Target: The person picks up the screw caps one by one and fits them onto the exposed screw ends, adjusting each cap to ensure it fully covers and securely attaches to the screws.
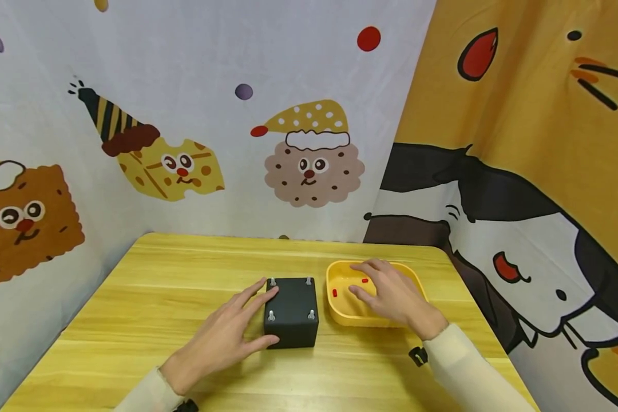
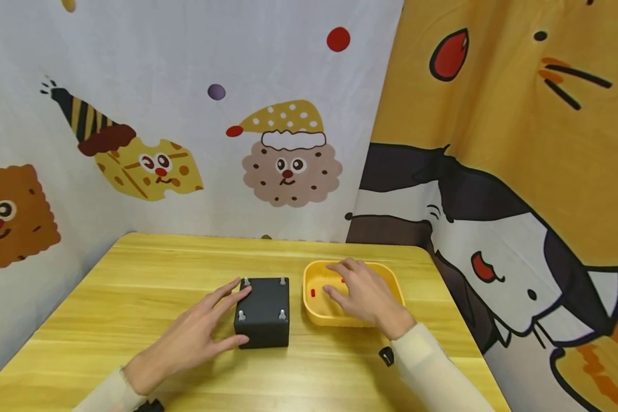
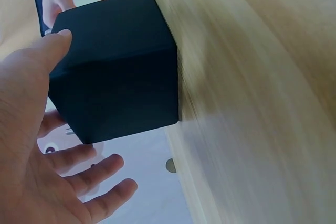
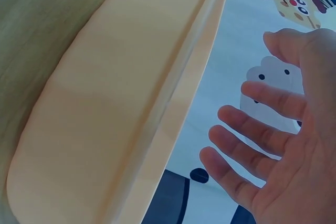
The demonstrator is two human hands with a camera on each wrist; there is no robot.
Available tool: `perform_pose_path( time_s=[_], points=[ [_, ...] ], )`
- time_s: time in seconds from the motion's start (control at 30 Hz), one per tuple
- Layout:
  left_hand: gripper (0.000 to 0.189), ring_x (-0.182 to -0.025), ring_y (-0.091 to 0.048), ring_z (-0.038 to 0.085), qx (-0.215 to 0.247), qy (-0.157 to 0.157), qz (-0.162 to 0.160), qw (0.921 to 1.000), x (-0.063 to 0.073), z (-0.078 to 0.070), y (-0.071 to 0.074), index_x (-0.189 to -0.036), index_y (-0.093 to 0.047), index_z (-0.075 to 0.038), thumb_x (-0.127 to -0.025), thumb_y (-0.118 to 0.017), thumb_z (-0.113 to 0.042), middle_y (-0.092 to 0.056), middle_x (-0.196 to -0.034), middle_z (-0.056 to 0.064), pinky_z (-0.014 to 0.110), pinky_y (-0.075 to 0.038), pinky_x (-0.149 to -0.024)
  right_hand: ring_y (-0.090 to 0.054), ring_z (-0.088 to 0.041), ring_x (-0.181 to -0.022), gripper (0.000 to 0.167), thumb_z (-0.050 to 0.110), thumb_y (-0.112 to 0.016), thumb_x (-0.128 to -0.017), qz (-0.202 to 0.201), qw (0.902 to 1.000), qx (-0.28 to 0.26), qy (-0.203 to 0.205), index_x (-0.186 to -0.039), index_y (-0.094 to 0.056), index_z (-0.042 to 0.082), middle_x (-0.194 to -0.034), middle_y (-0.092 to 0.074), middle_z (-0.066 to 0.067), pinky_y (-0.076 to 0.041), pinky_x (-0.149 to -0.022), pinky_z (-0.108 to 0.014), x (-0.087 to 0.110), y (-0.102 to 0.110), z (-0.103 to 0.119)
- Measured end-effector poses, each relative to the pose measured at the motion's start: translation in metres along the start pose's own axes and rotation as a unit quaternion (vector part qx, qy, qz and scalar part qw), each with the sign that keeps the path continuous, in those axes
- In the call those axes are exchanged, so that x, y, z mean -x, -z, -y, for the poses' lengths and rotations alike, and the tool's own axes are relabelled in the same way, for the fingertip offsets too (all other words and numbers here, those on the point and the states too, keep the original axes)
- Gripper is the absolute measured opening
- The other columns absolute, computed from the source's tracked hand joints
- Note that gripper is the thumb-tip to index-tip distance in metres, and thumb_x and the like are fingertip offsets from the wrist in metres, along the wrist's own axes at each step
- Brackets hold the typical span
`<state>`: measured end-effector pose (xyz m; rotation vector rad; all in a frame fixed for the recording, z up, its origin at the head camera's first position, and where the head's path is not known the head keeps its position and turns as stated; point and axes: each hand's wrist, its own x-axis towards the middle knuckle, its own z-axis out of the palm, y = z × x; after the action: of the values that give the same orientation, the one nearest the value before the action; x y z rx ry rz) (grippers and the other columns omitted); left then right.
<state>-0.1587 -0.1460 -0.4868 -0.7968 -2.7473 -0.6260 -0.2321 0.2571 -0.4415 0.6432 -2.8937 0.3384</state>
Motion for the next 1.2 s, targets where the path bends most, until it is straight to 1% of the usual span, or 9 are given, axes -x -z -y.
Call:
perform_pose_path(
  time_s=[0.27,0.43,0.63,0.93,1.2],
  points=[
    [0.095,-0.154,-0.067,0.039,-0.006,-0.01,-0.002,0.9999,0.0,0.002,-0.001,-0.182,-0.042,-0.033,-0.104,-0.082,-0.068,-0.039,-0.19,0.007,0.057,-0.071,-0.103,-0.074,-0.039,-0.139,0.058,0.055,-0.078,-0.111,0.022,0.9998,-0.003,-0.003,-0.158,-0.073,0.022,-0.156,-0.074,-0.013,-0.066,-0.114,-0.063,-0.005,0.001,-0.001],
    [0.094,-0.154,-0.067,0.039,-0.003,-0.012,-0.002,0.9999,-0.001,0.001,-0.001,-0.182,-0.043,-0.032,-0.104,-0.083,-0.065,-0.04,-0.19,0.008,0.055,-0.071,-0.101,-0.074,-0.038,-0.139,0.058,0.053,-0.079,-0.111,0.032,0.9995,-0.004,0.0,-0.158,-0.073,0.022,-0.156,-0.074,-0.012,-0.067,-0.113,-0.062,-0.008,0.0,-0.001],
    [0.092,-0.154,-0.067,0.037,-0.004,-0.009,-0.003,0.9999,-0.002,0.002,-0.002,-0.18,-0.045,-0.032,-0.103,-0.084,-0.064,-0.04,-0.19,0.008,0.049,-0.073,-0.095,-0.073,-0.039,-0.141,0.056,0.05,-0.08,-0.111,0.05,0.9988,-0.005,-0.002,-0.158,-0.074,0.021,-0.159,-0.073,-0.012,-0.067,-0.114,-0.064,-0.013,-0.003,0.001],
    [0.088,-0.149,-0.07,0.036,-0.004,-0.011,-0.005,0.9999,-0.005,0.005,-0.001,-0.178,-0.05,-0.029,-0.104,-0.084,-0.064,-0.041,-0.19,0.008,0.038,-0.071,-0.084,-0.075,-0.038,-0.136,0.052,0.046,-0.08,-0.112,0.048,0.9987,-0.01,0.012,-0.155,-0.076,0.017,-0.152,-0.076,-0.012,-0.07,-0.108,-0.06,-0.02,-0.004,0.002],
    [0.088,-0.145,-0.073,0.036,0.016,-0.01,0.005,0.9998,-0.007,0.006,-0.001,-0.177,-0.052,-0.028,-0.103,-0.086,-0.062,-0.041,-0.189,0.008,0.029,-0.068,-0.077,-0.076,-0.037,-0.134,0.05,0.044,-0.08,-0.112,0.054,0.9982,-0.005,0.026,-0.153,-0.077,0.016,-0.151,-0.077,-0.012,-0.07,-0.106,-0.058,-0.027,-0.004,0.0]
  ],
)
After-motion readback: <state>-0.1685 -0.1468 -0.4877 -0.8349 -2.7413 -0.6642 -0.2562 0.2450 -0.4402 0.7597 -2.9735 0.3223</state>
